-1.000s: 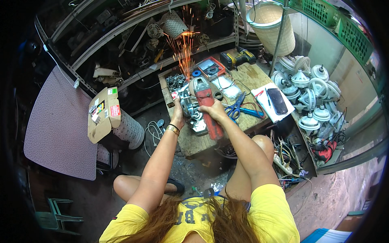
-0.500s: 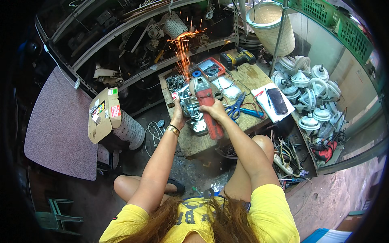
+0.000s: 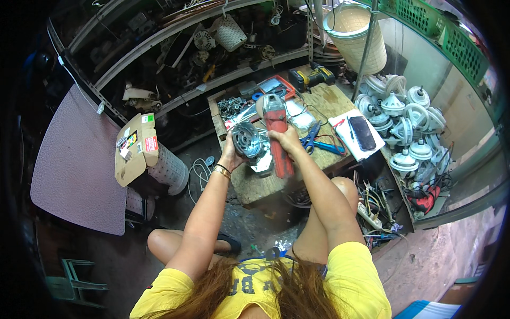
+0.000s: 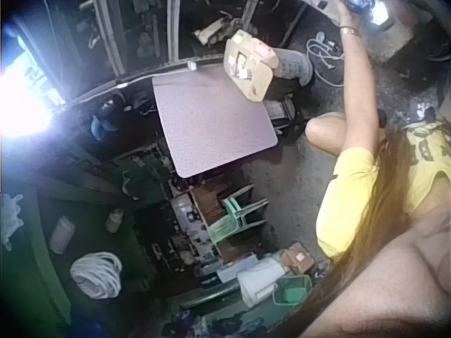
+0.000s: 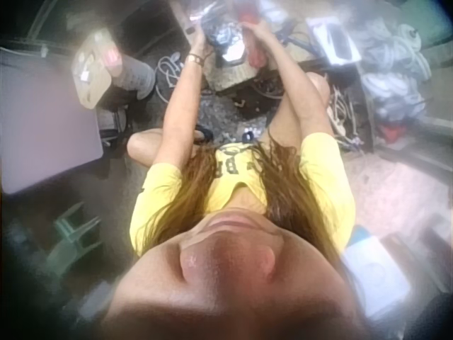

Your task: The person picks up a metal housing and a handheld angle grinder. They use the grinder to smooth the edges of the metal component, producing sparks, and then place both items back on the workbench.

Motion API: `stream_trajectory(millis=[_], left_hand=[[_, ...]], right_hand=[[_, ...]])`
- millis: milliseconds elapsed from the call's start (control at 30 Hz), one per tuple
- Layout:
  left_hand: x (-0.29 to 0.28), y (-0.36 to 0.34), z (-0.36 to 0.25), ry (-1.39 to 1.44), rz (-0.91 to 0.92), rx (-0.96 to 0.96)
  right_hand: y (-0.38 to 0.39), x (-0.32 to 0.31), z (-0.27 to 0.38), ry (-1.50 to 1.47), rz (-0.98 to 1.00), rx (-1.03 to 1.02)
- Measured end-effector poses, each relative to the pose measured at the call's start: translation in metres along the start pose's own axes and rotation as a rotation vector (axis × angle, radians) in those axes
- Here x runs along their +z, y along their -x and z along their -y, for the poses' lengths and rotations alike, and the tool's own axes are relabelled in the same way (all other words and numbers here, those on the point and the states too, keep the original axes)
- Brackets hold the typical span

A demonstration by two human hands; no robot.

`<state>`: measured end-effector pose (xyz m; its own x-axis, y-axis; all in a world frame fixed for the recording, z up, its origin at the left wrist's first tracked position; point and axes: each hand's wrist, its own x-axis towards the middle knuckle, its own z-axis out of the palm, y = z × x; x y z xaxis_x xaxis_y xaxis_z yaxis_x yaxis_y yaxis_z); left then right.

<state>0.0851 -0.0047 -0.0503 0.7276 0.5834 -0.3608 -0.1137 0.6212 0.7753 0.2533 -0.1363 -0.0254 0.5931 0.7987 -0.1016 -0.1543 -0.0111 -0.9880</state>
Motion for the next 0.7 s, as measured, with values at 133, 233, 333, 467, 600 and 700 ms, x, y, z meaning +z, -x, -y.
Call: stream_trajectory(millis=[133,233,333,467,600,700], left_hand=[[-0.015,-0.010,0.025,-0.207,-0.278,-0.028],[-0.077,-0.024,0.018,-0.663,-0.530,0.301],[-0.051,0.005,0.006,-1.116,-0.691,0.513],[0.022,0.066,0.019,-1.261,-0.646,0.826],[0.052,0.096,0.057,-1.224,-0.165,0.714],[0.069,0.098,0.068,-1.104,-0.097,0.774]], right_hand=[[-0.002,-0.016,0.014,-0.113,-0.034,-0.021],[-0.007,-0.001,0.026,-0.218,-0.015,-0.093],[-0.005,-0.018,0.023,-0.235,-0.053,-0.025],[-0.004,-0.026,0.025,-0.263,-0.076,-0.058],[-0.004,-0.015,0.033,-0.326,-0.020,-0.055],[-0.002,-0.014,0.033,-0.322,-0.020,-0.047]])
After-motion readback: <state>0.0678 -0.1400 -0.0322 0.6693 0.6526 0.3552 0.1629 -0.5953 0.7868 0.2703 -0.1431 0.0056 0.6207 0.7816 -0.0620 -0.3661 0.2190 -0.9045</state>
